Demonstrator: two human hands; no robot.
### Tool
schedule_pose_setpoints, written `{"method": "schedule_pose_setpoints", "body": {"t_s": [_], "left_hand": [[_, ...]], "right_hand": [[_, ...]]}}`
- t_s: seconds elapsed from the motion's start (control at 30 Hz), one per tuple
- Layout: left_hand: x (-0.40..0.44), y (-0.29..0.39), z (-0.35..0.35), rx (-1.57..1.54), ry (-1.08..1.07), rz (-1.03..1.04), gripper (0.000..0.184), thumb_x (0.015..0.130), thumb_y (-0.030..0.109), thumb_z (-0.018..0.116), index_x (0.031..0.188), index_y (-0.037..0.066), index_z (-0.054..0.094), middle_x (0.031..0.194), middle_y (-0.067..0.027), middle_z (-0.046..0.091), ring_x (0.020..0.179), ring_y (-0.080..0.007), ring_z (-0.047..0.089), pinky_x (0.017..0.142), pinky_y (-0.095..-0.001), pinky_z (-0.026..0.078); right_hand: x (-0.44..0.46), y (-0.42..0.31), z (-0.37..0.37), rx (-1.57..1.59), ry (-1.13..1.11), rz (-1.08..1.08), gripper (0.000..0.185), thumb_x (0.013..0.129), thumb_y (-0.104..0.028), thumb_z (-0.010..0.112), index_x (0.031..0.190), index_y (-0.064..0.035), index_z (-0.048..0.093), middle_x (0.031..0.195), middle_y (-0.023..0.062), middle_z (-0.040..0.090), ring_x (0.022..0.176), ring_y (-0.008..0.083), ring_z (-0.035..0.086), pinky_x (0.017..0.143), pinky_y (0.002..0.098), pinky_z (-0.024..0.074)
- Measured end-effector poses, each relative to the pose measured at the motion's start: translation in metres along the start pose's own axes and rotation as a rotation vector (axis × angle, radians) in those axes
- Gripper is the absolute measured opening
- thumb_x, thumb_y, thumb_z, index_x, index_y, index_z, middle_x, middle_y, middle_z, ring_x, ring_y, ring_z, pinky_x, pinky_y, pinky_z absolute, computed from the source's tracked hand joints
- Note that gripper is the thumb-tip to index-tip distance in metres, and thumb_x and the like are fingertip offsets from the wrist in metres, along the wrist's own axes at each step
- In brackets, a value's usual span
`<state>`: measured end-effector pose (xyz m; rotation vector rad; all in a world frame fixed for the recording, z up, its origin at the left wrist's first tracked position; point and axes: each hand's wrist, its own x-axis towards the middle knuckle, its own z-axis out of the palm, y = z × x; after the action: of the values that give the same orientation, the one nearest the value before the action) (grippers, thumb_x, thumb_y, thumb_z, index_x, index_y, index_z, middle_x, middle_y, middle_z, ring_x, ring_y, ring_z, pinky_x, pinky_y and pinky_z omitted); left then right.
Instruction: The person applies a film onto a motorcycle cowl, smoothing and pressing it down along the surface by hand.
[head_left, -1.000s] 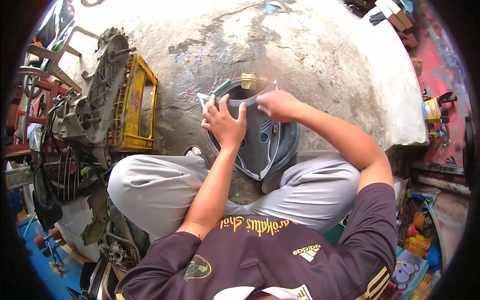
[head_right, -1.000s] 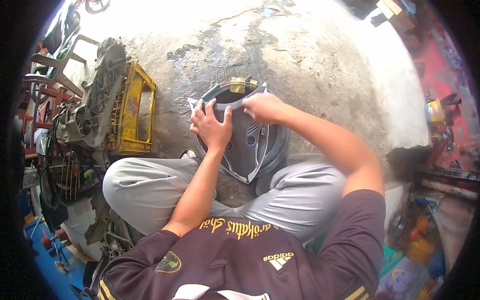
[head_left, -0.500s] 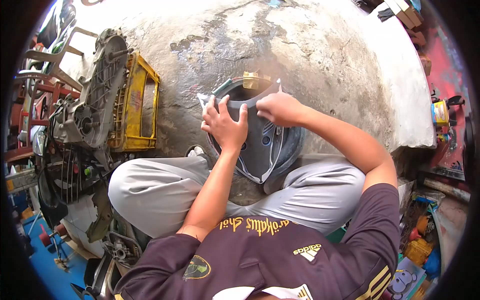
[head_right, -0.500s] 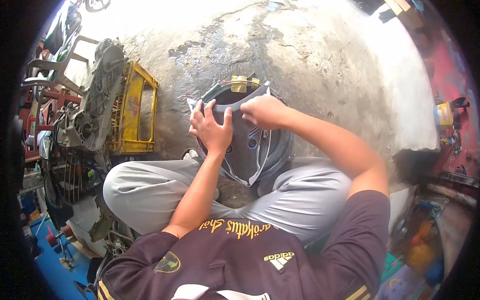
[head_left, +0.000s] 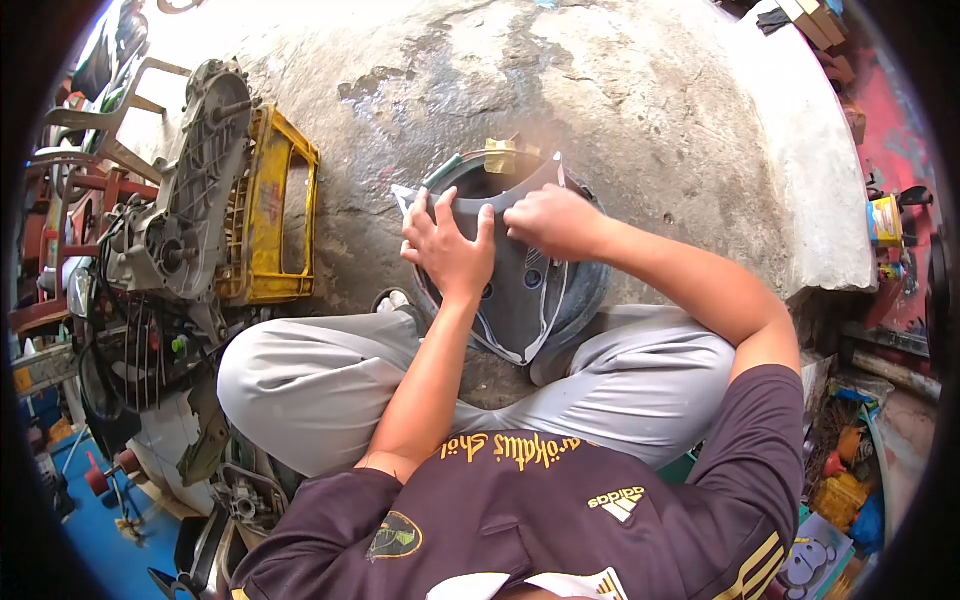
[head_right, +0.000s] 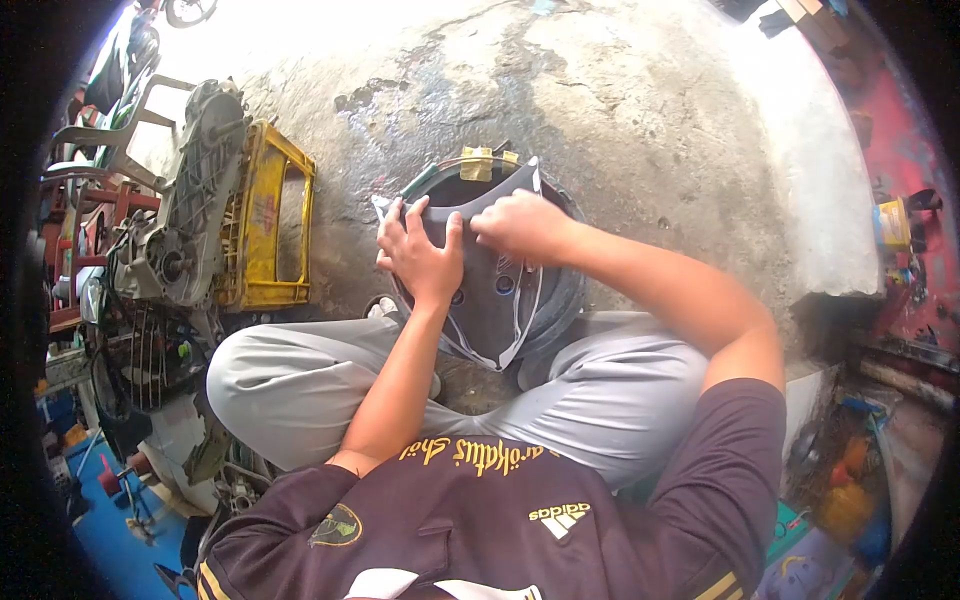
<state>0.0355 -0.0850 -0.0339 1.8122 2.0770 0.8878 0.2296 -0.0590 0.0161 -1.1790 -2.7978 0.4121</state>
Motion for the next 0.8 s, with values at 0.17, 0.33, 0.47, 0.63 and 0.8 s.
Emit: {"method": "schedule_pose_setpoints", "body": {"t_s": [0.17, 0.33, 0.47, 0.63, 0.8], "left_hand": [[0.000, -0.002, 0.001, -0.012, -0.002, 0.002, 0.060, 0.088, 0.055, 0.074, 0.136, 0.020, 0.066, 0.155, -0.0135, 0.048, 0.148, -0.0361, 0.035, 0.115, -0.0639, 0.024], [0.000, 0.000, -0.001, -0.016, -0.002, -0.010, 0.060, 0.088, 0.055, 0.074, 0.135, 0.019, 0.066, 0.155, -0.0131, 0.048, 0.148, -0.0361, 0.035, 0.114, -0.0634, 0.024], [0.000, 0.000, 0.000, -0.019, 0.012, 0.007, 0.060, 0.088, 0.055, 0.074, 0.135, 0.019, 0.066, 0.154, -0.0122, 0.048, 0.147, -0.0358, 0.036, 0.114, -0.0630, 0.024], [0.001, -0.002, 0.001, 0.020, -0.007, 0.006, 0.062, 0.086, 0.055, 0.075, 0.136, 0.019, 0.065, 0.156, -0.0127, 0.046, 0.147, -0.0364, 0.035, 0.114, -0.0597, 0.025], [0.000, 0.000, 0.000, 0.009, 0.029, 0.021, 0.059, 0.088, 0.056, 0.073, 0.133, 0.019, 0.067, 0.153, -0.0122, 0.049, 0.146, -0.0355, 0.037, 0.113, -0.0621, 0.025]], "right_hand": [[0.007, 0.004, -0.004, -0.025, 0.028, -0.004, 0.016, 0.096, -0.027, 0.067, 0.092, -0.0114, 0.066, 0.089, 0.0095, 0.074, 0.089, 0.0300, 0.074, 0.082, 0.0454, 0.0542], [0.000, 0.031, -0.013, 0.040, 0.096, 0.257, 0.017, 0.098, -0.025, 0.065, 0.093, -0.0081, 0.066, 0.089, 0.0129, 0.073, 0.090, 0.0353, 0.072, 0.081, 0.0500, 0.0547], [0.002, 0.002, 0.000, 0.100, -0.016, 0.076, 0.012, 0.096, -0.021, 0.063, 0.099, -0.0092, 0.065, 0.090, 0.0112, 0.072, 0.089, 0.0345, 0.072, 0.080, 0.0492, 0.0539], [0.012, -0.006, -0.002, 0.024, -0.002, 0.029, 0.014, 0.095, -0.023, 0.065, 0.100, -0.0098, 0.066, 0.090, 0.0104, 0.073, 0.090, 0.0323, 0.073, 0.080, 0.0476, 0.0536], [0.003, 0.035, -0.022, 0.119, 0.151, 0.407, 0.021, 0.099, -0.025, 0.065, 0.092, -0.0058, 0.061, 0.089, 0.0193, 0.069, 0.088, 0.0455, 0.067, 0.076, 0.0565, 0.0517]]}}
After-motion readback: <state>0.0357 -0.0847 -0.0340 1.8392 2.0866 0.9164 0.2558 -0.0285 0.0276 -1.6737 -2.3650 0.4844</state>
